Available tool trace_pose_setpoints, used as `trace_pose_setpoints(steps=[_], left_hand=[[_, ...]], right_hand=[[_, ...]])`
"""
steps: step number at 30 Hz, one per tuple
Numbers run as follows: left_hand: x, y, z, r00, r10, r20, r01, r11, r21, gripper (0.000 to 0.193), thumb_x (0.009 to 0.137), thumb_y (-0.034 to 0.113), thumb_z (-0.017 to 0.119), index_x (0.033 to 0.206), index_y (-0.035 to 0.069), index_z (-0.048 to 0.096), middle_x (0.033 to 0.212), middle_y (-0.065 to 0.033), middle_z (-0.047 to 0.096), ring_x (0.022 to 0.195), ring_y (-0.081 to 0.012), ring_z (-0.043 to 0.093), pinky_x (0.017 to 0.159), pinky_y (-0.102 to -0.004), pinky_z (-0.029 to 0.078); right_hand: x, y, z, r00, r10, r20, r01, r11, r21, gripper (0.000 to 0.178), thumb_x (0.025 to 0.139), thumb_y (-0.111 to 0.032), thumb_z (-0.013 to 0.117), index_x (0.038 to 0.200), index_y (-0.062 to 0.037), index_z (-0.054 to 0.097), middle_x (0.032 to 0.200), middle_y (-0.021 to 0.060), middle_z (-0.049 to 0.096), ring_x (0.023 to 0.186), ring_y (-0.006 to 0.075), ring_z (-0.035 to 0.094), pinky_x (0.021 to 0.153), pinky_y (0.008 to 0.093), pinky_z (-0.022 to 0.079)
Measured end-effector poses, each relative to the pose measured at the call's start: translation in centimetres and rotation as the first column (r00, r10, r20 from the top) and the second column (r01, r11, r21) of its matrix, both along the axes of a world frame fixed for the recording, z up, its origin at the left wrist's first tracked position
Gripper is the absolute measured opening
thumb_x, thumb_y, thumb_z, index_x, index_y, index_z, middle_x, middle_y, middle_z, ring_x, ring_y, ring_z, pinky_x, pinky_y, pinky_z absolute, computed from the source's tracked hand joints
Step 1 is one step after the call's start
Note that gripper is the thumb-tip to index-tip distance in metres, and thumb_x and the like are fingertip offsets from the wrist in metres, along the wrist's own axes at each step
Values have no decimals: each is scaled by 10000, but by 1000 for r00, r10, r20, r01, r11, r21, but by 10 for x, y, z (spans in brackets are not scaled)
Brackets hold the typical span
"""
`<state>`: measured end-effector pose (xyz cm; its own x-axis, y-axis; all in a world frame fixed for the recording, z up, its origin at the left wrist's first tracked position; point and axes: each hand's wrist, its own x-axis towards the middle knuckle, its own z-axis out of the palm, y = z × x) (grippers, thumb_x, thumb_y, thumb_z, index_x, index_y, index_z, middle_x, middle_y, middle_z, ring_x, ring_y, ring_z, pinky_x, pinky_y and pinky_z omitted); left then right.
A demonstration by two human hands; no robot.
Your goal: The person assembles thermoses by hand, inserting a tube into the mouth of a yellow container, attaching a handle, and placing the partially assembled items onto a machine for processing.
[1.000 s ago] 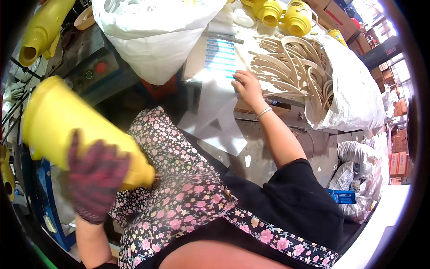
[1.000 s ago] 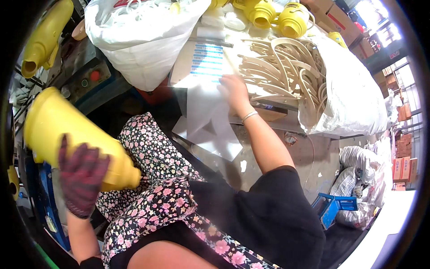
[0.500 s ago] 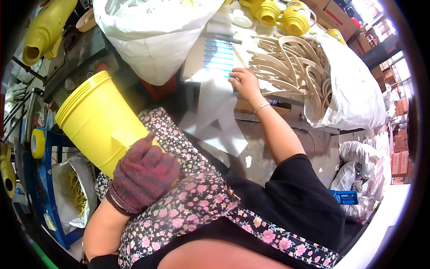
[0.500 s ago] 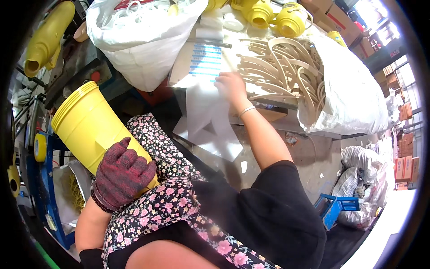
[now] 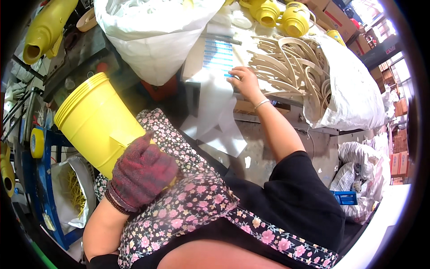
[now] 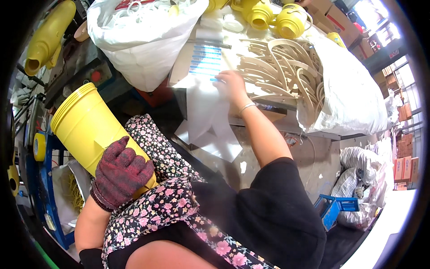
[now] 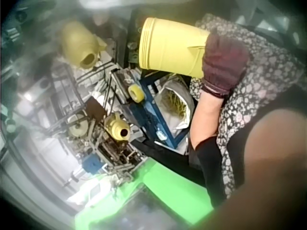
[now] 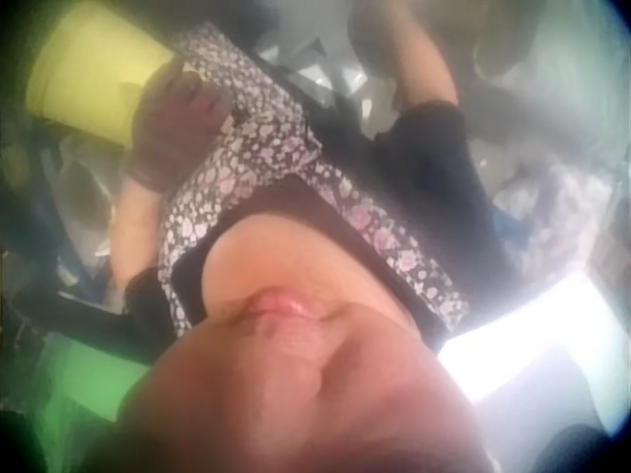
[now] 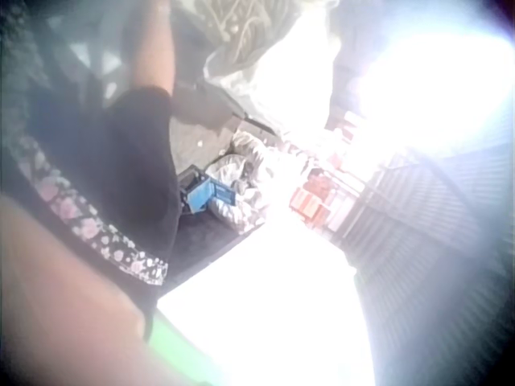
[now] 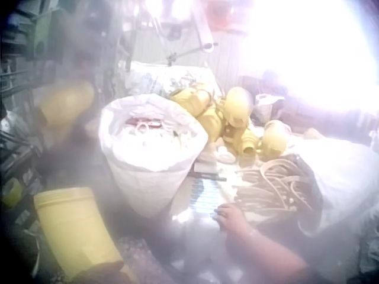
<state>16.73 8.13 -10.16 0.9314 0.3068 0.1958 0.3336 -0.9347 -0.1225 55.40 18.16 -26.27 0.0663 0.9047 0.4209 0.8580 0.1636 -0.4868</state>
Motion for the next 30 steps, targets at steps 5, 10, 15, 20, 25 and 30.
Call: trace_pose_setpoints(steps=[5, 10, 15, 20, 25, 30], left_hand=[[-5, -4, -1, 997, 55, -61, -58, 997, -50, 178, 705, 208, 563, 862, 155, 630, 794, 20, 565, 825, -177, 553, 1004, -400, 423], [2, -3, 4, 998, 37, -58, -38, 999, -18, 111, 744, 197, 536, 828, 151, 593, 790, 15, 563, 831, -172, 559, 1005, -372, 425], [-1, -3, 2, 999, 43, -12, -44, 998, -53, 80, 763, 165, 517, 772, 127, 587, 715, -12, 527, 809, -184, 558, 990, -367, 426], [-3, -5, 1, 999, 23, -23, -23, 1000, -8, 128, 717, 187, 554, 812, 141, 627, 738, 9, 555, 794, -172, 553, 948, -378, 454], [5, -7, -26, 986, 13, -164, 33, 960, 279, 137, 833, 223, 502, 802, 122, 589, 745, -3, 560, 736, -140, 566, 795, -312, 499], [9, -12, -23, 991, 35, -129, -3, 971, 239, 127, 786, 217, 527, 779, 113, 600, 767, -19, 569, 781, -172, 576, 851, -351, 486]], right_hand=[[-11, -15, 0, 955, 34, 295, -72, 990, 120, 152, 713, -181, 723, 843, -103, 723, 1053, 92, 653, 1021, 294, 585, 885, 414, 468], [-15, -7, 29, 989, -16, 145, 71, 922, -380, 110, 754, -135, 684, 845, -76, 699, 1122, 124, 635, 1099, 309, 560, 930, 391, 453], [-2, -15, -10, 984, 79, 162, -83, 996, 20, 303, 746, -149, 692, 1036, -69, 656, 1133, 126, 625, 1093, 325, 552, 943, 409, 443], [-18, -30, 0, 977, 68, 204, -105, 979, 177, 98, 747, -103, 683, 840, -77, 665, 1017, 82, 654, 987, 294, 585, 875, 411, 461], [-136, -38, 141, 690, 439, -576, -467, 877, 108, 53, 898, -43, 602, 927, 2, 606, 870, 29, 631, 777, 82, 576, 718, 235, 471], [-224, -24, 198, 419, 513, -749, -821, 567, -72, 133, 852, -110, 679, 882, 6, 621, 759, -8, 621, 687, 48, 537, 609, 198, 438]])
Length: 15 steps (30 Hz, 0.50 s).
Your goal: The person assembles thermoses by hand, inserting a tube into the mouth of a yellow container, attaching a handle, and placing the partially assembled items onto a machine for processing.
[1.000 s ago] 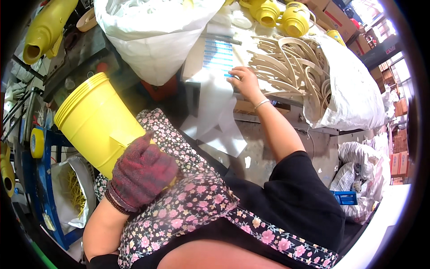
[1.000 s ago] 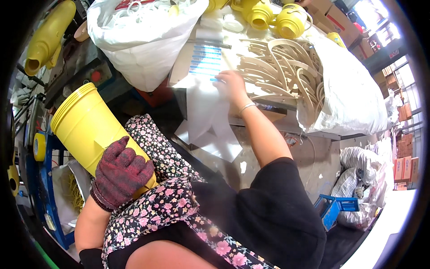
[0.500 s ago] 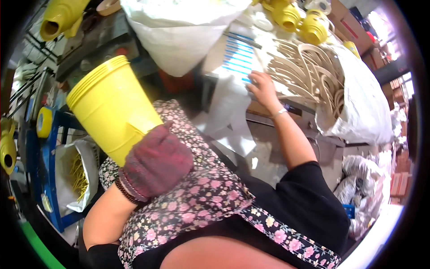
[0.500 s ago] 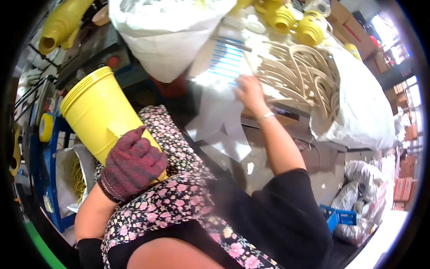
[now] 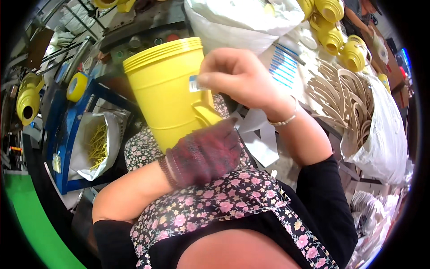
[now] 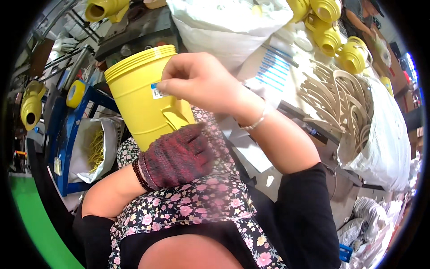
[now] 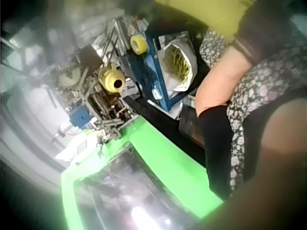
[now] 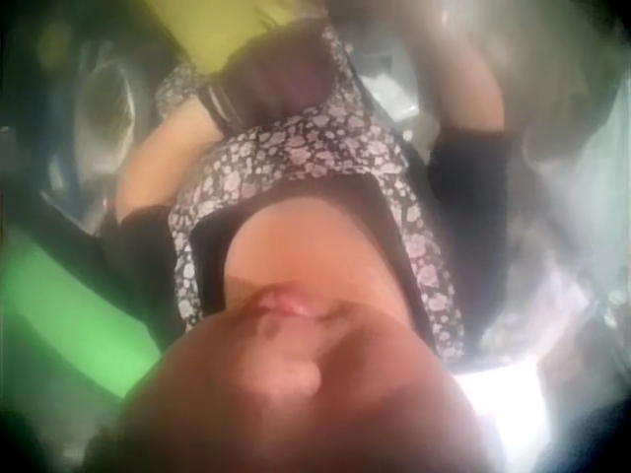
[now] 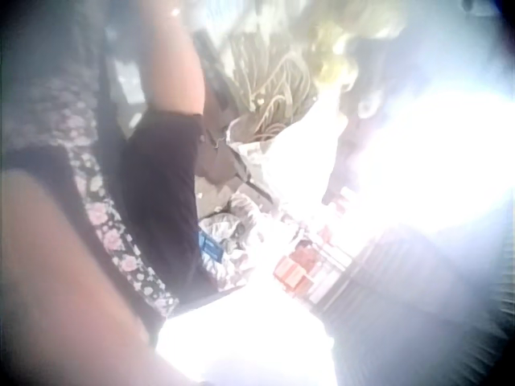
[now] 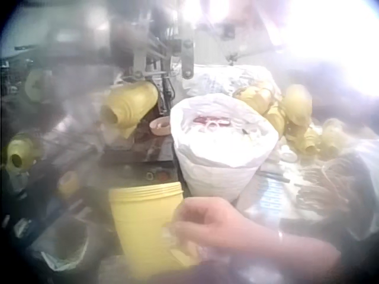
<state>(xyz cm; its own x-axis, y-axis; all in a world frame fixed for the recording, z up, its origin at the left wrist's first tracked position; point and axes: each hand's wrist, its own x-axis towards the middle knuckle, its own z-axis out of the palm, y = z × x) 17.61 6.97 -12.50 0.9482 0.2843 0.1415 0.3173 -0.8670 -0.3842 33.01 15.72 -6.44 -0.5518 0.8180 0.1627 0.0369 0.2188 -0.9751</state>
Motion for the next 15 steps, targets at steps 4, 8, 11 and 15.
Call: trace_pose_setpoints(steps=[4, 8, 11, 15], left_hand=[[-7, -3, 0, 999, 35, -9, -35, 999, -8, 124, 748, 212, 547, 761, 106, 609, 785, -32, 576, 818, -198, 584, 896, -382, 476], [-54, -2, 31, 975, 222, 4, -222, 974, 37, 139, 762, 225, 560, 822, 115, 620, 801, -37, 592, 784, -211, 593, 891, -379, 483], [-104, 1, 56, 898, 430, 94, -431, 815, 387, 210, 746, 266, 609, 905, 133, 641, 795, -29, 615, 726, -225, 598, 844, -364, 499], [-179, 22, 74, 570, 516, 639, -636, 770, -53, 414, 585, 282, 783, 950, 123, 669, 906, -86, 655, 804, -290, 622, 777, -390, 497]], right_hand=[[-32, 12, -18, 955, -101, 278, 34, 972, 234, 262, 769, -192, 754, 827, 11, 599, 698, 34, 599, 652, 80, 528, 580, 252, 437], [-27, 44, -41, 760, -410, 505, 165, 872, 460, 457, 648, -352, 819, 751, -10, 533, 624, 91, 519, 610, 189, 525, 582, 330, 446], [-9, 3, -58, 929, 20, 369, -81, 986, 149, 760, 627, -262, 866, 1225, 1, 477, 1143, 169, 585, 882, 250, 608, 788, 356, 515], [-73, -43, -48, 916, -48, 398, -190, 821, 538, 881, 610, -230, 854, 1352, -35, 421, 1319, 214, 486, 1134, 351, 564, 940, 379, 467]])
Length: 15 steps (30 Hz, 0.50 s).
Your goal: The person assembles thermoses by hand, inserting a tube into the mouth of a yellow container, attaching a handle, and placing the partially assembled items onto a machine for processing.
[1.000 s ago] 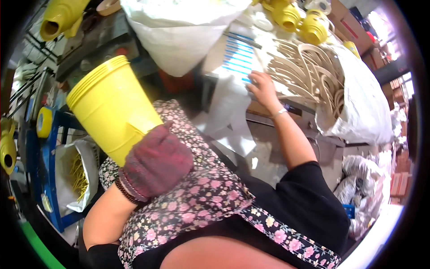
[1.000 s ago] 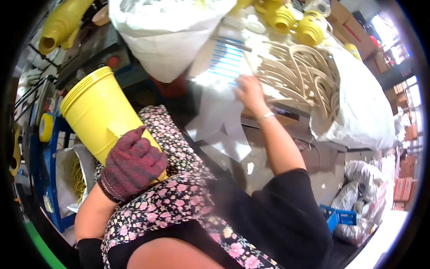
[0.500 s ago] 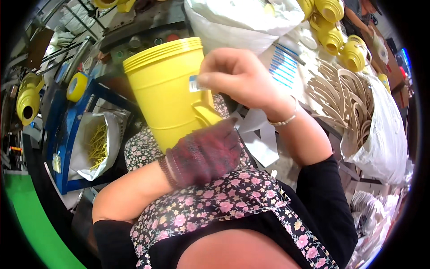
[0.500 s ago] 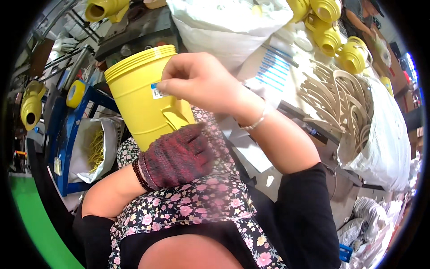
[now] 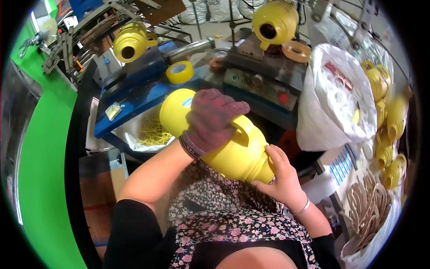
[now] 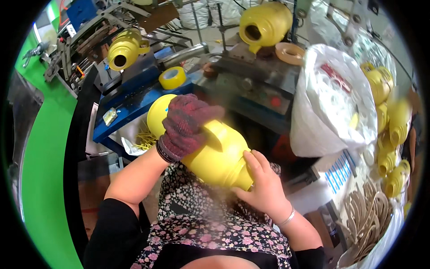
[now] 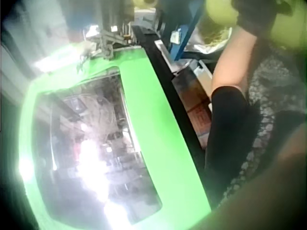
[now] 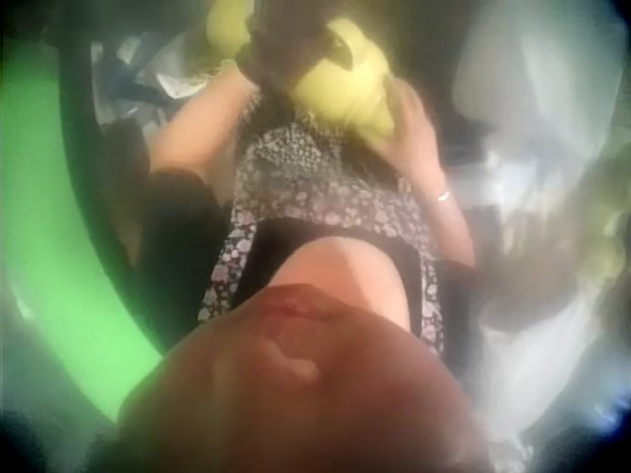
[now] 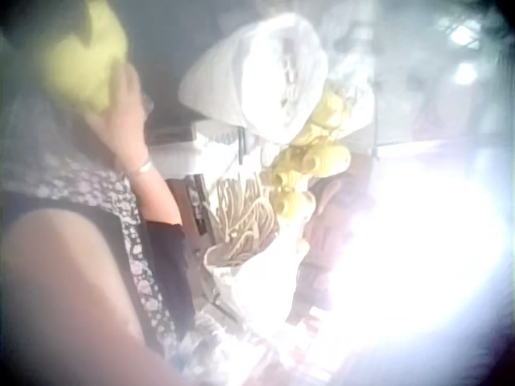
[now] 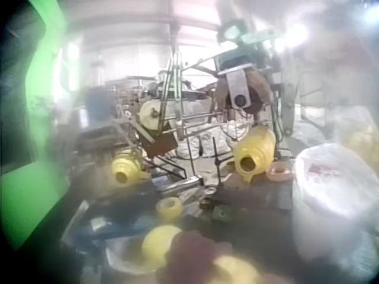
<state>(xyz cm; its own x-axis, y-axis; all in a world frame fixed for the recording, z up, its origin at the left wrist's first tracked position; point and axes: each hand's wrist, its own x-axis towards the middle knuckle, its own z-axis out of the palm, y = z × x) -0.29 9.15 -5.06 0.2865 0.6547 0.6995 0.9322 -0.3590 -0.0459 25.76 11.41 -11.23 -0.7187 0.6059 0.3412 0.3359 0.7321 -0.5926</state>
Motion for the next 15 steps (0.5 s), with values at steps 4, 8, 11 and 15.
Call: trace_pose_setpoints(steps=[4, 8, 11, 15], left_hand=[[-74, 1, 15, 994, -47, 101, 42, 998, 46, 403, 705, 245, 727, 1074, 103, 648, 1017, -114, 653, 930, -298, 616, 831, -396, 482], [-230, -18, 67, 767, 634, 93, -629, 773, -84, 433, 843, 319, 631, 1169, 44, 556, 1147, -178, 597, 1086, -344, 570, 913, -395, 464], [-287, -26, 64, 497, 839, -220, -868, 478, -139, 373, 865, 311, 577, 1174, 107, 534, 1149, -160, 601, 992, -353, 608, 849, -445, 481], [-246, -64, 55, 556, 808, -198, -815, 576, 64, 213, 811, 261, 648, 946, 106, 590, 920, -117, 631, 831, -351, 600, 712, -455, 462]], right_hand=[[1, 30, -13, 982, -109, -155, 6, 836, -549, 890, 625, -164, 805, 1377, 40, 375, 1284, 198, 545, 1156, 305, 569, 977, 377, 449], [3, 33, -13, 807, -382, -450, -402, 201, -893, 792, 734, -369, 691, 1397, -79, 368, 1259, 112, 557, 1061, 270, 602, 858, 381, 522], [-45, 43, -1, 781, -375, -499, -400, 314, -861, 786, 756, -447, 684, 1403, -161, 340, 1237, 54, 548, 1005, 230, 603, 673, 311, 533], [-97, 90, 27, 829, -214, -516, -391, 439, -809, 820, 766, -456, 650, 1423, -108, 305, 1239, 92, 538, 1011, 228, 603, 672, 300, 517]])
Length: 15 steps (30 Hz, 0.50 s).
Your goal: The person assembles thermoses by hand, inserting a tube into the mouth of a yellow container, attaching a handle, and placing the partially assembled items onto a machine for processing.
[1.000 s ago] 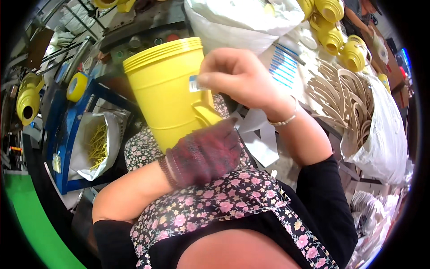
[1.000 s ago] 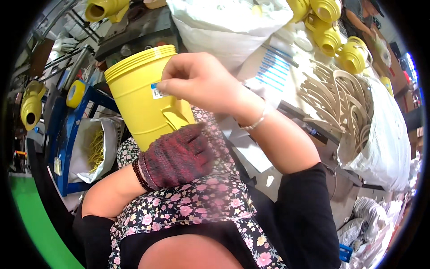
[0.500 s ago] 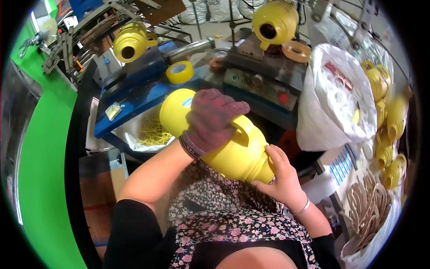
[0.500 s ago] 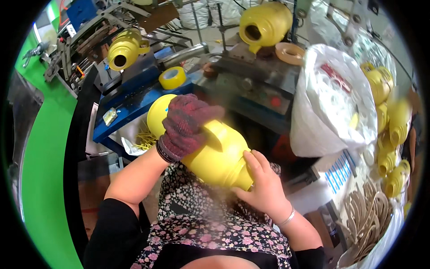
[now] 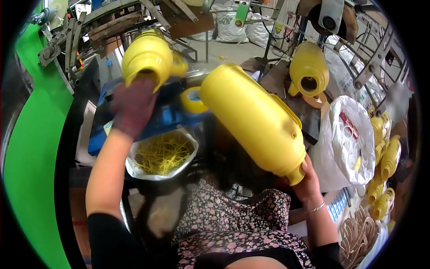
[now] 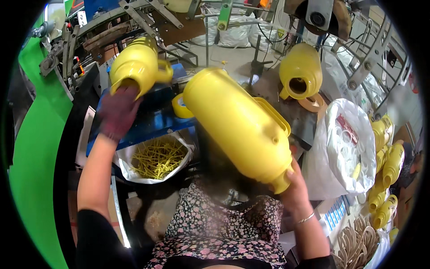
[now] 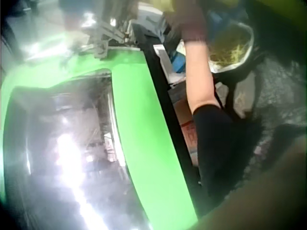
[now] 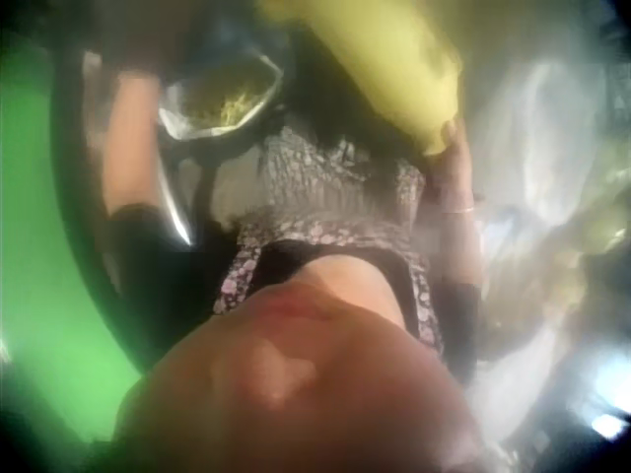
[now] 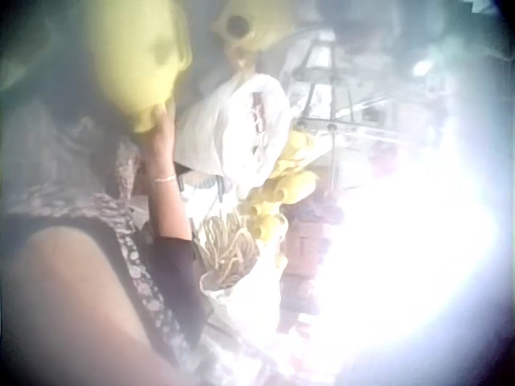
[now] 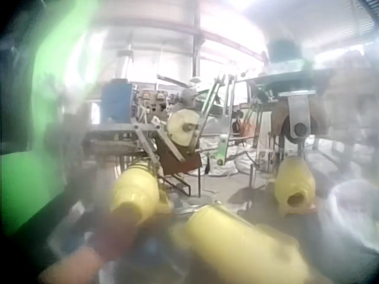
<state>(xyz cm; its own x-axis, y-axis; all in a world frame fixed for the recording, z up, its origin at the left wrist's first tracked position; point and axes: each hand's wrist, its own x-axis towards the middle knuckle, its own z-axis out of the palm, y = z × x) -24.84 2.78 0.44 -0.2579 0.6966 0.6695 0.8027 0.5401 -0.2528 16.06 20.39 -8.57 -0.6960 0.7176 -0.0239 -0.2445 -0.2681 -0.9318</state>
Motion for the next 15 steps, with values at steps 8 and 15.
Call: trace_pose_setpoints(steps=[8, 15], left_hand=[[35, -271, -93, 934, 256, 248, -356, 671, 650, 398, 1031, 246, 385, 1294, -47, 445, 1224, -179, 536, 1138, -250, 530, 974, -383, 454], [73, -301, -143, 615, -507, 604, -487, 358, 797, 354, 1020, 197, 396, 1269, -46, 463, 1192, -147, 546, 1077, -268, 562, 889, -384, 478]], right_hand=[[-178, 18, 50, 957, 250, -147, -258, 966, -31, 521, 884, -354, 537, 1345, -145, 412, 1168, 60, 586, 994, 217, 594, 803, 389, 497], [-395, -46, 97, 966, 203, -159, -241, 932, -272, 554, 928, -366, 561, 1346, -59, 368, 1289, 108, 476, 1131, 277, 515, 924, 441, 482]])
